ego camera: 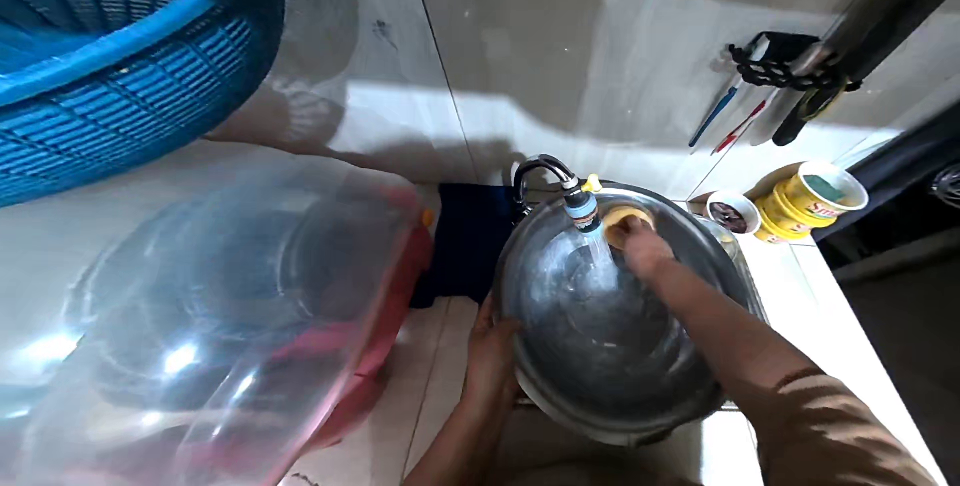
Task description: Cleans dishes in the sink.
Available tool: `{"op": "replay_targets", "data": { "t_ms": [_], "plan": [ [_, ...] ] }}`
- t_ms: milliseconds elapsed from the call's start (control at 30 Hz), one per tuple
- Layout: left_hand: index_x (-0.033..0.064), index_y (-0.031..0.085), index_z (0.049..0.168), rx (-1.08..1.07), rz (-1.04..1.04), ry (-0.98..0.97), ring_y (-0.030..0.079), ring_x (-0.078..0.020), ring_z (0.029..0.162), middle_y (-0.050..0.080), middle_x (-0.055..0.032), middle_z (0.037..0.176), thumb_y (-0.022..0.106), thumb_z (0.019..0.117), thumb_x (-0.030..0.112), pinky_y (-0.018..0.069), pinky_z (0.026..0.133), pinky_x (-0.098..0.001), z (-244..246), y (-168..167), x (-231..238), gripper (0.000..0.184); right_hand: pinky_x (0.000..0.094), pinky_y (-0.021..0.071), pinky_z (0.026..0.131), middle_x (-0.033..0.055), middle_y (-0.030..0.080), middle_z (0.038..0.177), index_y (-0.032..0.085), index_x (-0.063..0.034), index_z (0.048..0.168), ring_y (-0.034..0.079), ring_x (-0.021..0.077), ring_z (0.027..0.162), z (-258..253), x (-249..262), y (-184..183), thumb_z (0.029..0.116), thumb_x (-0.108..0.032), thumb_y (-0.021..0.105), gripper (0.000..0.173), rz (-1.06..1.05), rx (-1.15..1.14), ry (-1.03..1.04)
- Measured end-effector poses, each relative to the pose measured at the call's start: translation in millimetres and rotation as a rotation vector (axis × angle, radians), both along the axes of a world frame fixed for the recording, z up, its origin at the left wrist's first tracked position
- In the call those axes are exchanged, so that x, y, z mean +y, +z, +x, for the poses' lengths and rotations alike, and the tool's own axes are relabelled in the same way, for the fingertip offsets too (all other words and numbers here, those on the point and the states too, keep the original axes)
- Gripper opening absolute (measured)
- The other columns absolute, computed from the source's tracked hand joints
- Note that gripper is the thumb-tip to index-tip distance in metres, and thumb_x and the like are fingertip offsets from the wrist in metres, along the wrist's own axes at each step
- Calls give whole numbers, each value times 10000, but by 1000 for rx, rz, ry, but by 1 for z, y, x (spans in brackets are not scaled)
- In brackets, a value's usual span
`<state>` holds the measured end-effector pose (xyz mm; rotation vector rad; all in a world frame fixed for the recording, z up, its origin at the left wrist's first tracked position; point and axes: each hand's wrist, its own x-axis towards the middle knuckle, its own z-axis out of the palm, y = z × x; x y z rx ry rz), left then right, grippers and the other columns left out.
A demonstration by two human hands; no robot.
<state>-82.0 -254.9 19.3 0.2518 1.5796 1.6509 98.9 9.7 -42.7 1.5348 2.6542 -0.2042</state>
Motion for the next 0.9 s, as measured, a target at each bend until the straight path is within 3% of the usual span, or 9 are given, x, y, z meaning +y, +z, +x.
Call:
{"op": "replay_targets", "data": {
  "t_ms": [133,233,367,467,567,667,767,833,900],
  "plan": [
    [73,462,1514,4,-26,17,665,-182,1073,621,-133,1344,533,898,-89,588,838,-356,1,1,0,641,687,526,930,278,569,1372,590,-48,1342,581,502,1232,57,-14,-24,982,-191,572,388,-91,-199,-127],
    [73,473,1508,8,-26,4,666,-185,1075,623,-135,1341,536,891,-92,590,843,-357,-1,-3,-1,642,668,483,1014,294,597,1342,591,55,1322,578,495,1249,81,-58,-4,1006,-247,562,439,-240,-300,-97],
    [82,468,1509,-24,-14,1,679,-205,1058,629,-143,1326,534,905,-74,604,821,-378,-2,-5,-1,627,731,501,910,273,676,1181,680,23,1135,642,500,1120,82,-108,-1,921,-290,669,380,-454,-398,0],
    [157,403,1561,-82,-32,-60,676,-232,1085,601,-143,1372,538,931,-30,606,821,-415,-5,-1,-3,671,751,481,906,273,685,1155,691,17,1127,641,504,1110,74,-135,25,887,-297,721,397,-619,-479,163],
    [292,255,1614,-198,-25,-206,683,-309,1080,579,-170,1389,584,887,-73,618,796,-499,-10,-7,-11,878,749,475,925,263,676,1195,673,-16,1215,628,502,1141,78,-146,44,890,-228,735,393,-668,-502,294],
    [345,119,1630,-202,-52,-287,697,-346,1042,581,-205,1367,590,879,-92,623,772,-535,-9,-21,-21,988,756,477,920,234,678,1207,685,-83,1215,629,489,1142,98,-141,48,889,-210,719,352,-633,-439,297],
    [253,218,1606,-191,-66,-248,701,-344,1001,614,-213,1300,601,847,-92,624,737,-527,0,-28,-26,917,742,497,902,199,655,1246,696,-206,1200,624,475,1133,129,-120,63,846,-350,775,390,-402,-228,158],
    [185,291,1576,-199,-59,-217,705,-337,980,637,-215,1255,606,835,-92,623,727,-524,6,-30,-28,851,736,507,891,175,619,1325,695,-284,1206,595,483,1178,164,-94,73,833,-448,781,416,-65,-18,-22],
    [169,325,1564,-196,-69,-187,700,-323,985,640,-206,1253,606,841,-88,618,736,-517,10,-33,-28,817,717,532,842,182,594,1330,638,-271,1301,601,473,1157,211,-67,73,879,-508,715,490,191,168,-190]
  ]
}}
